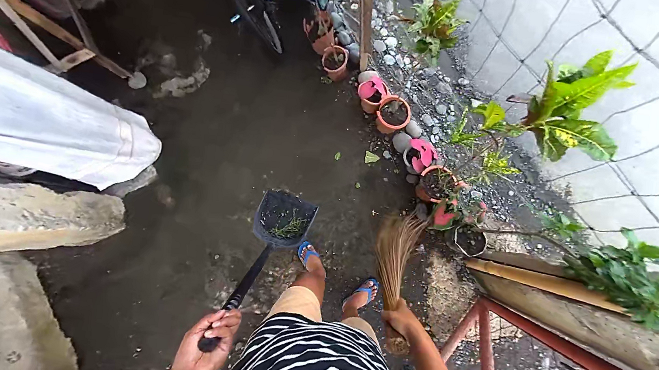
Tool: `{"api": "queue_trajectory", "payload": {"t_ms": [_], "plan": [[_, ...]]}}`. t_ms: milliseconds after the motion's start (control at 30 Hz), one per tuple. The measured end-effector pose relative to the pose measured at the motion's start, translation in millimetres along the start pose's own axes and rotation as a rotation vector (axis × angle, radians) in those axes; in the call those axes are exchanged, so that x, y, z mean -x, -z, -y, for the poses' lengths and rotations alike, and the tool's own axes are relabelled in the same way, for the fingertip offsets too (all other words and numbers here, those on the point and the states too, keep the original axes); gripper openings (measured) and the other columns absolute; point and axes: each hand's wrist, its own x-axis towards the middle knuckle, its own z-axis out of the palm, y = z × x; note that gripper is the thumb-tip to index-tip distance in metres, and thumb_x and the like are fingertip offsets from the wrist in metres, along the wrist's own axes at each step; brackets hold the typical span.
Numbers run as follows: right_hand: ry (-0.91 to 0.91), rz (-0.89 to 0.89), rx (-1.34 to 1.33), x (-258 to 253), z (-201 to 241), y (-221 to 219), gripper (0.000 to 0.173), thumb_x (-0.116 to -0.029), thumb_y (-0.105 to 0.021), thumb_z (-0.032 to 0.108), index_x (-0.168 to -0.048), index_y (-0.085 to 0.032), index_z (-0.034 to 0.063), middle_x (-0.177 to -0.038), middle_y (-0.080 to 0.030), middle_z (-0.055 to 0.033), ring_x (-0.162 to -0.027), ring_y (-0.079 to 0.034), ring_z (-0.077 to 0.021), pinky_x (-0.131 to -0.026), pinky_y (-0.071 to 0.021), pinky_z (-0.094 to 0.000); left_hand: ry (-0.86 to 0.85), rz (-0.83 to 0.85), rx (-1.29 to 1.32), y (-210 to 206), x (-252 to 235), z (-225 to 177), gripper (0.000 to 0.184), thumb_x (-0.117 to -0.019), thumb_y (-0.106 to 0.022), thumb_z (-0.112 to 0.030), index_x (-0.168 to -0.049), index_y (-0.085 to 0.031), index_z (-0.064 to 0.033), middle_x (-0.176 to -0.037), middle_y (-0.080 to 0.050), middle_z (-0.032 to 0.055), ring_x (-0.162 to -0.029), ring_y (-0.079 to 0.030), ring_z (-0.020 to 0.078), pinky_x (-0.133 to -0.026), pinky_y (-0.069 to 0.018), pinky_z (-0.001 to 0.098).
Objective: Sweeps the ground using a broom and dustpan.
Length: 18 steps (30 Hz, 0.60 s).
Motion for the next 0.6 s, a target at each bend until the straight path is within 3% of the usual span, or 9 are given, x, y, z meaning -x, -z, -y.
{"api": "queue_trajectory", "payload": {"t_ms": [133, 333, 467, 533, 600], "plan": [[0.018, 0.003, -0.117, 53.9, 37.5, -11.2, 0.080, -0.0906, -0.073, 0.013, -0.155, -0.028, 0.0032, -0.129, -0.059, -0.0270, -0.111, -0.063, -0.0355, -0.096, -0.0517, -0.0526, 0.010, -0.011, 0.056, -4.9, -3.4, -32.9, 0.029, -0.1004, -0.036, -0.014, -0.092, -0.059, 0.0015, -0.078, -0.065, 0.0051, -0.055, -0.064, 0.0032, -0.047, -0.0518, 0.0103], [-0.026, -0.067, -0.285, 136.5, 5.2, -2.4, 0.083, -0.0842, -0.071, 0.002, -0.156, -0.029, 0.0075, -0.114, -0.063, -0.0226, -0.084, -0.067, -0.0286, -0.072, -0.0575, -0.0466, -0.014, -0.060, 0.017, -37.8, -11.0, -79.6, 0.032, -0.1018, -0.032, -0.014, -0.089, -0.058, -0.0003, -0.075, -0.064, 0.0042, -0.053, -0.062, 0.0021, -0.046, -0.0499, 0.0094], [-0.128, -0.181, -0.306, 127.0, -1.0, -12.2, 0.074, -0.0880, -0.072, 0.005, -0.152, -0.034, 0.0048, -0.113, -0.063, -0.0242, -0.086, -0.066, -0.0294, -0.074, -0.0554, -0.0472, -0.012, -0.032, 0.024, -44.7, -8.9, -106.7, 0.030, -0.1013, -0.032, -0.013, -0.093, -0.058, 0.0006, -0.077, -0.064, 0.0043, -0.053, -0.062, 0.0017, -0.046, -0.0499, 0.0092], [-0.176, -0.209, -0.268, 87.6, 3.2, -10.5, 0.071, -0.0925, -0.071, 0.008, -0.152, -0.035, 0.0024, -0.122, -0.062, -0.0278, -0.101, -0.066, -0.0357, -0.087, -0.0546, -0.0530, 0.002, 0.002, 0.039, -44.4, -8.7, -116.2, 0.028, -0.0997, -0.035, -0.012, -0.094, -0.059, 0.0016, -0.079, -0.064, 0.0052, -0.054, -0.062, 0.0022, -0.047, -0.0510, 0.0096], [-0.177, -0.194, -0.145, 32.8, 3.8, -4.3, 0.075, -0.0896, -0.074, 0.008, -0.154, -0.034, 0.0021, -0.128, -0.061, -0.0290, -0.111, -0.064, -0.0387, -0.095, -0.0528, -0.0551, 0.025, 0.026, 0.051, -44.0, -10.0, -122.5, 0.028, -0.0993, -0.038, -0.012, -0.093, -0.061, 0.0030, -0.080, -0.066, 0.0059, -0.055, -0.063, 0.0026, -0.047, -0.0516, 0.0101]]}}
